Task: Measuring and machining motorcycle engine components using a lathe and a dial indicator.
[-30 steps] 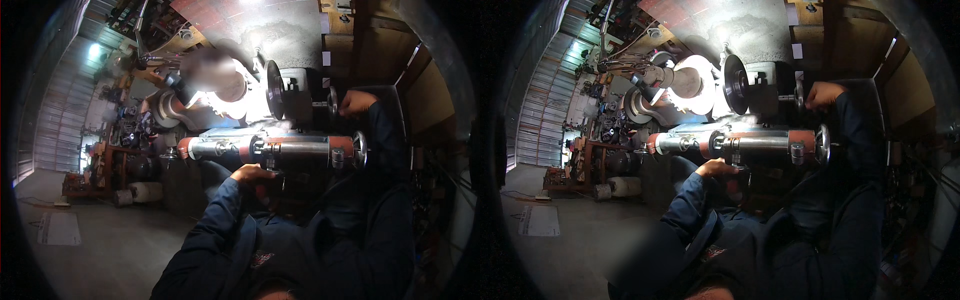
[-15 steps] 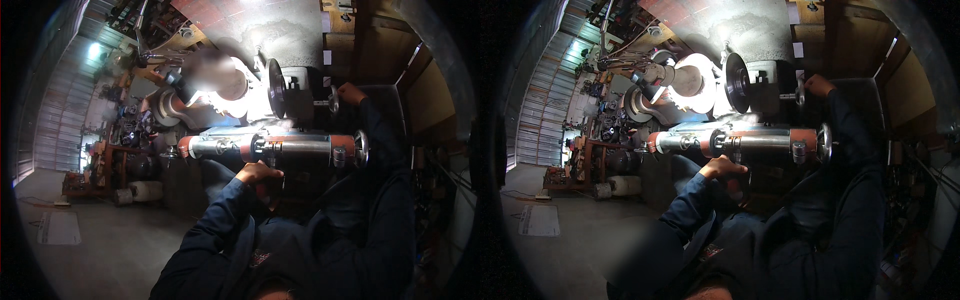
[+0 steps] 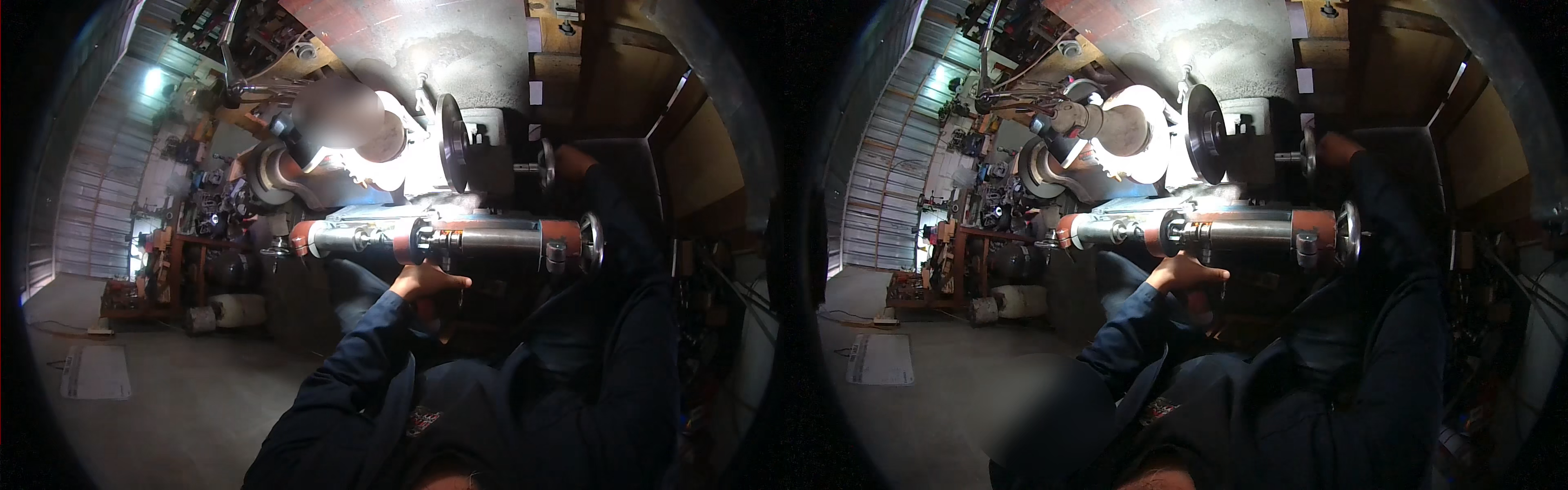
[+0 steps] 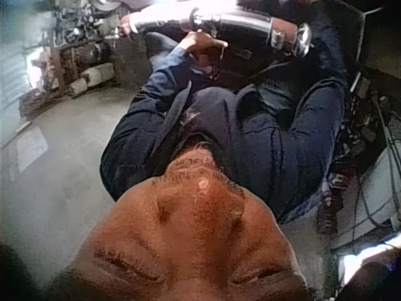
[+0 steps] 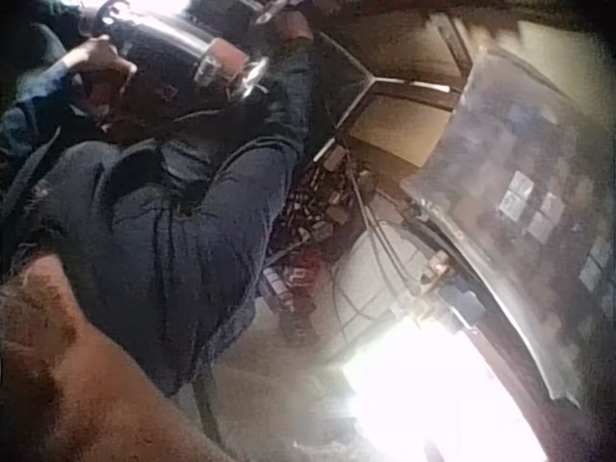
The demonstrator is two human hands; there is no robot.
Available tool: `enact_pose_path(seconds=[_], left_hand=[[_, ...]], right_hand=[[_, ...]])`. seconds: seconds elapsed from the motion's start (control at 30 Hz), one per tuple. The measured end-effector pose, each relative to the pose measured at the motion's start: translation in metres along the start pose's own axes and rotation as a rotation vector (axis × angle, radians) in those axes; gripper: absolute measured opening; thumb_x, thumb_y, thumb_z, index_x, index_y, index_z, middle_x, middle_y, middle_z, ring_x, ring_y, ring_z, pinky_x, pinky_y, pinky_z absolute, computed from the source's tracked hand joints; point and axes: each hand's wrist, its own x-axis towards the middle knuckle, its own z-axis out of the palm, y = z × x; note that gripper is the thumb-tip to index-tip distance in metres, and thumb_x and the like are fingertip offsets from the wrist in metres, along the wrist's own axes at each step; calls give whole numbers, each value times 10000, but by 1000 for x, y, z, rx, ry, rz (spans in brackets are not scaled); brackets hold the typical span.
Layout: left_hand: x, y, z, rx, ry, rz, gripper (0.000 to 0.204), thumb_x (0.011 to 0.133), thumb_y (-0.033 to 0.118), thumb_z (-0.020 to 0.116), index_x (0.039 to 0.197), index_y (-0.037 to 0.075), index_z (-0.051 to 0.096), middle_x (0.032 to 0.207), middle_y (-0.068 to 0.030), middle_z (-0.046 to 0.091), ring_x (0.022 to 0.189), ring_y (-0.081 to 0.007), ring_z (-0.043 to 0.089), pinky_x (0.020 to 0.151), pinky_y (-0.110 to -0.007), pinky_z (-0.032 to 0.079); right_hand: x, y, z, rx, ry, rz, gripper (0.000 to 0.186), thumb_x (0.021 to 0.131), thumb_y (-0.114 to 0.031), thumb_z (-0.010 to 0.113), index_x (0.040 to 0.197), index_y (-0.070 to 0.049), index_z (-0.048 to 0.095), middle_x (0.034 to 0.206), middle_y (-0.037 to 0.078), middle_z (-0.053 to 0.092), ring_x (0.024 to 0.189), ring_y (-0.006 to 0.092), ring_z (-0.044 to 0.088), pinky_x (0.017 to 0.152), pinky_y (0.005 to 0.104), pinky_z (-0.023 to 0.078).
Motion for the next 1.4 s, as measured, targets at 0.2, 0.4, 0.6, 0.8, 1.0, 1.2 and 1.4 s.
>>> enact_pose_path(seconds=[0.2, 0.4, 0.6, 0.8, 1.0, 1.2, 1.4], left_hand=[[-13, 10, -43, -618, -495, -396, 565, 783, 329, 784, 1162, -52, 609, 1056, -112, 654, 927, -179, 611, 826, -283, 471], [0, -20, -17, -610, -445, -301, 511, 775, 354, 779, 1068, -48, 664, 935, -90, 691, 859, -178, 637, 765, -284, 485], [4, -6, -20, -233, -388, -374, 810, 664, 571, 790, 1115, -83, 632, 1013, -167, 681, 949, -241, 643, 842, -311, 480], [1, 0, -17, -91, -313, -394, 781, 657, 625, 757, 1049, -45, 679, 1005, -186, 690, 964, -265, 660, 873, -314, 486], [-1, 23, -15, 47, -264, -287, 745, 680, 660, 703, 1078, 30, 700, 1089, -187, 672, 1060, -295, 626, 954, -323, 442], [-4, 22, -14, 69, -181, -183, 776, 674, 640, 719, 1106, -4, 677, 1123, -211, 661, 1037, -319, 643, 947, -340, 461], [-2, 27, -15, 100, -232, -231, 705, 703, 651, 687, 1003, 13, 726, 1061, -189, 688, 1022, -311, 650, 948, -344, 461]], right_hand=[[-42, -45, -86, 509, 164, 268, 204, 805, -186, 642, 890, -14, 711, 820, 117, 713, 696, 252, 665, 656, 369, 522], [-67, -82, -102, 570, -316, 304, 227, 864, -195, 662, 950, 10, 711, 803, 95, 710, 616, 160, 660, 573, 304, 532], [-26, -23, -45, 474, 418, 280, 216, 884, -206, 591, 912, -18, 692, 805, 145, 695, 739, 227, 662, 707, 356, 488], [0, -2, -7, 280, 154, 252, 238, 885, -214, 555, 910, -21, 693, 868, 191, 687, 766, 318, 668, 750, 385, 503], [-4, 20, 30, -367, -265, -199, 258, 899, -278, 547, 951, -96, 723, 920, 122, 709, 809, 249, 671, 748, 405, 516], [-15, -25, -16, 360, -602, 267, 250, 892, -273, 566, 1019, -123, 720, 985, 111, 703, 887, 271, 670, 789, 399, 528], [-15, -3, 6, -455, -213, -198, 236, 887, -235, 554, 949, -85, 725, 913, 109, 709, 835, 284, 677, 760, 414, 521]])
